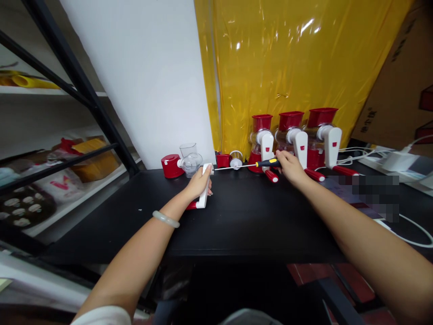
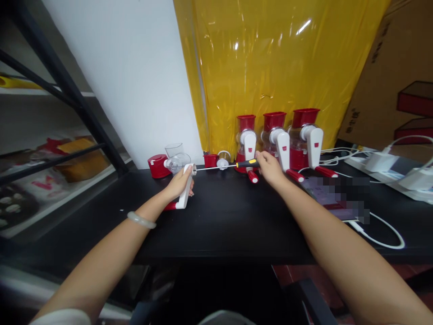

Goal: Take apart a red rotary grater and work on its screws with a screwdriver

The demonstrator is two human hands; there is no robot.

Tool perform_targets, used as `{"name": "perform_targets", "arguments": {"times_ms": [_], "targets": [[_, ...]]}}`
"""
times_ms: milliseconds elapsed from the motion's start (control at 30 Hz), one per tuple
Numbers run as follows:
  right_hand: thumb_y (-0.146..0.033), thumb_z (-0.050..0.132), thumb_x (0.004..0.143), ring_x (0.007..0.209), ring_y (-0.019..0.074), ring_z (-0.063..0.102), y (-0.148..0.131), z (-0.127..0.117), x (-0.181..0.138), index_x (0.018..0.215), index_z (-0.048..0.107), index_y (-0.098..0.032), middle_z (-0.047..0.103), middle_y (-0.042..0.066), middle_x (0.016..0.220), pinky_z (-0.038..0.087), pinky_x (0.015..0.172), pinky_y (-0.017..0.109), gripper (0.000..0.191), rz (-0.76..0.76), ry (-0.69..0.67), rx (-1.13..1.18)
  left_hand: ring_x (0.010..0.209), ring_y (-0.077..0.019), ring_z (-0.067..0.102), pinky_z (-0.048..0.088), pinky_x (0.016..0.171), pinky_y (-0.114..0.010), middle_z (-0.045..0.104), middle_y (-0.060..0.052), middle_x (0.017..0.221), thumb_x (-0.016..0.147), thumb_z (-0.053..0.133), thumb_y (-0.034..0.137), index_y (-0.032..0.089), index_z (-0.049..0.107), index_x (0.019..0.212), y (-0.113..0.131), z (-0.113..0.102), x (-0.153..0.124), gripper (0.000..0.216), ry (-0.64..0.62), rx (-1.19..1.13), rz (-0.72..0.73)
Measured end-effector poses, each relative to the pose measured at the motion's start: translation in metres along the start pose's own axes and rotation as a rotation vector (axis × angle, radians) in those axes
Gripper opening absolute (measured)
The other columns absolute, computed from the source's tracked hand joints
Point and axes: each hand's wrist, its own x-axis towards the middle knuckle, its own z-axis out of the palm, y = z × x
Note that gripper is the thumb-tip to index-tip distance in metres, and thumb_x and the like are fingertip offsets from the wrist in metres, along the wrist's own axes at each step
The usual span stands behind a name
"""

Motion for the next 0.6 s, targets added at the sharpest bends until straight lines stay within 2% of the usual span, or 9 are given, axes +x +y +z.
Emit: {"name": "perform_targets", "arguments": {"times_ms": [133, 267, 433, 533, 600], "targets": [[-0.073, 0.060, 0.076, 0.048, 0.0109, 0.045, 0.003, 0.004, 0.003, 0.075, 0.053, -0.023, 0.050, -0.005, 0.056, 0.037, 0.048, 0.026, 0.050, 0.006, -0.029, 0.158, 0.038, -0.0157, 0.059, 0.051, 0.039, -0.025, 0.054, 0.006, 0.052, 0.095, 0.039, 0.065, 0.023, 0.042, 0.107, 0.003, -0.001, -0.001, 0.044, 0.020, 0.005, -0.011], [-0.059, 0.074, 0.066, 0.062, 0.0108, 0.054, 0.000, 0.009, 0.002, 0.082, 0.055, -0.023, 0.057, -0.003, 0.077, 0.047, 0.055, 0.026, 0.044, 0.077, -0.003, 0.337, 0.038, -0.0158, 0.059, 0.051, 0.040, -0.025, 0.054, 0.006, 0.051, 0.097, 0.038, 0.062, 0.023, 0.042, 0.108, 0.006, -0.001, -0.003, 0.041, 0.028, -0.004, -0.013], [-0.043, 0.075, 0.062, 0.071, 0.0121, 0.058, -0.007, 0.010, 0.001, 0.086, 0.054, -0.025, 0.056, -0.002, 0.085, 0.052, 0.058, 0.026, 0.037, 0.121, -0.032, 0.499, 0.038, -0.0161, 0.059, 0.051, 0.039, -0.025, 0.054, 0.007, 0.051, 0.095, 0.040, 0.065, 0.023, 0.041, 0.106, 0.002, 0.000, -0.001, 0.044, 0.009, -0.001, -0.007], [-0.055, 0.066, 0.072, 0.071, 0.0135, 0.058, -0.005, 0.006, 0.004, 0.081, 0.053, -0.024, 0.056, -0.001, 0.084, 0.052, 0.056, 0.027, 0.034, 0.099, 0.009, 0.448, 0.038, -0.0161, 0.059, 0.052, 0.039, -0.026, 0.055, 0.006, 0.052, 0.095, 0.039, 0.066, 0.023, 0.041, 0.105, 0.000, 0.001, 0.000, 0.044, -0.004, -0.002, 0.008], [-0.069, 0.049, 0.081, 0.064, 0.0135, 0.057, 0.000, 0.004, 0.005, 0.079, 0.054, -0.024, 0.056, 0.000, 0.076, 0.051, 0.054, 0.027, 0.045, 0.084, 0.041, 0.353, 0.038, -0.0161, 0.059, 0.052, 0.039, -0.025, 0.054, 0.006, 0.051, 0.096, 0.038, 0.065, 0.023, 0.041, 0.106, -0.001, 0.002, 0.000, 0.043, -0.007, 0.002, 0.008]]}}
